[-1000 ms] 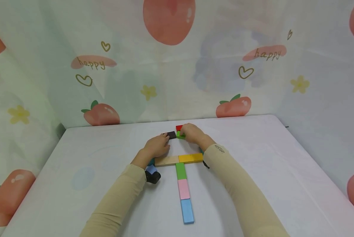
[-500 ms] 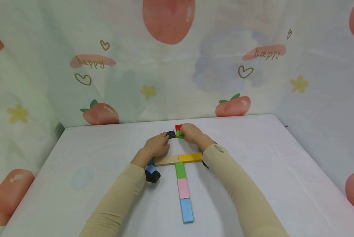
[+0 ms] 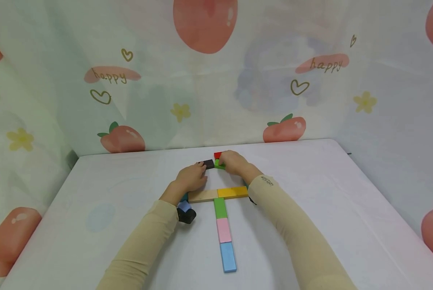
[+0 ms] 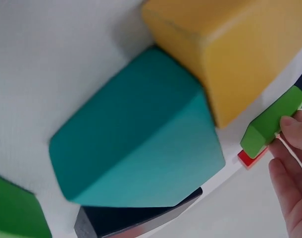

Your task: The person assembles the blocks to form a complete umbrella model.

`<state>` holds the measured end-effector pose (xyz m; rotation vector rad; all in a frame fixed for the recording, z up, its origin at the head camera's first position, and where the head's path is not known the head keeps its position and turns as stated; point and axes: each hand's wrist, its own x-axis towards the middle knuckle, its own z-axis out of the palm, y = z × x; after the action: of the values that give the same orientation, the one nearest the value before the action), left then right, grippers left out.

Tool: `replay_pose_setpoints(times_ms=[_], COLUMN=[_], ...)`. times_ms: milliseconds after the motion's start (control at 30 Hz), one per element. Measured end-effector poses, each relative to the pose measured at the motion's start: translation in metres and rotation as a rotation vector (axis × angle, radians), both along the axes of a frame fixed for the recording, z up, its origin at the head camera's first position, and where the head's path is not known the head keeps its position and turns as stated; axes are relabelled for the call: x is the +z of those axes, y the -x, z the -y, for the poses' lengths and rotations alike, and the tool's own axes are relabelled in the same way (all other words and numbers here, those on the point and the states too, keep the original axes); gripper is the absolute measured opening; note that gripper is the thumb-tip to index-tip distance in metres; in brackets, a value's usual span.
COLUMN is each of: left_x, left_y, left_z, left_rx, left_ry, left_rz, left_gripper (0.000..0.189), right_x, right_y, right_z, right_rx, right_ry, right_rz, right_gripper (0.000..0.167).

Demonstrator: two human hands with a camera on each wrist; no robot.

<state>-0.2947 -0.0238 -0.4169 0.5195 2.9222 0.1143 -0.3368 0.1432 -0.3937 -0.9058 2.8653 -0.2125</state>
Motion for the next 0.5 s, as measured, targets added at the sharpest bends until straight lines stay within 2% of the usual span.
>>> replay_pose_setpoints(times_ms=[500], left_x=[-0.0018], left_y=[0.001], left_z=[0.0002], left_rx=[-0.008], left_ry=[0.013], left_rz=[-0.01], left_gripper=[0.048], right_x=[-0.0014], right_y=[0.0027], right_z=[0.0036], right_rx=[-0.005], right_ry=[-0.019], right_rz=[-0.002], right_gripper=[0.019])
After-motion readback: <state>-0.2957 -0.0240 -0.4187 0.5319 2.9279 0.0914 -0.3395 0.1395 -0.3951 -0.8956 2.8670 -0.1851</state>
